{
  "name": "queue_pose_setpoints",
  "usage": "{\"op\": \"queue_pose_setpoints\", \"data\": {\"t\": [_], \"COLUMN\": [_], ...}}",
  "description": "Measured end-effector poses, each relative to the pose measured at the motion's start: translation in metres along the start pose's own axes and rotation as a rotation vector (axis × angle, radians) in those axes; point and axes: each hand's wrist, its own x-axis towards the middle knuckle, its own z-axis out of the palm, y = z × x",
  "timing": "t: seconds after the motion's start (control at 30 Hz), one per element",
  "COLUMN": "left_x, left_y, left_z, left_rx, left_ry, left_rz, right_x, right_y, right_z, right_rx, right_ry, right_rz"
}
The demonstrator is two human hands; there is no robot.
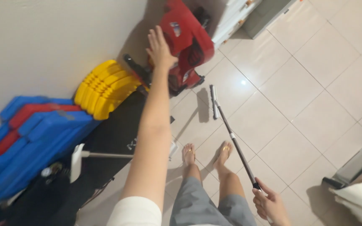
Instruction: Sweeping the floor with a small broom and dustpan in a bedroom area.
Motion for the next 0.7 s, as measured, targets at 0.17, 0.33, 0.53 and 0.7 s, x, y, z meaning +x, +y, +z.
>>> {"op": "queue_pose_setpoints", "data": {"t": [0.17,0.33,0.53,0.7], "left_x": [0.013,-0.018,-0.102,-0.14], "left_y": [0.003,-0.015,0.092,0.194], "left_z": [-0.01,0.018,0.054,0.112], "left_rx": [-0.08,-0.097,-0.116,-0.155], "left_ry": [-0.125,-0.036,0.242,0.446], "left_rz": [-0.073,0.013,-0.179,-0.583], "right_x": [0.063,0.062,0.11,0.155], "right_y": [0.029,-0.043,-0.126,-0.169], "right_z": [-0.062,-0.085,-0.165,-0.24], "right_rx": [0.105,0.041,-0.101,-0.172], "right_ry": [0.0,0.021,-0.01,-0.061], "right_rz": [-0.049,-0.023,-0.035,-0.07]}}
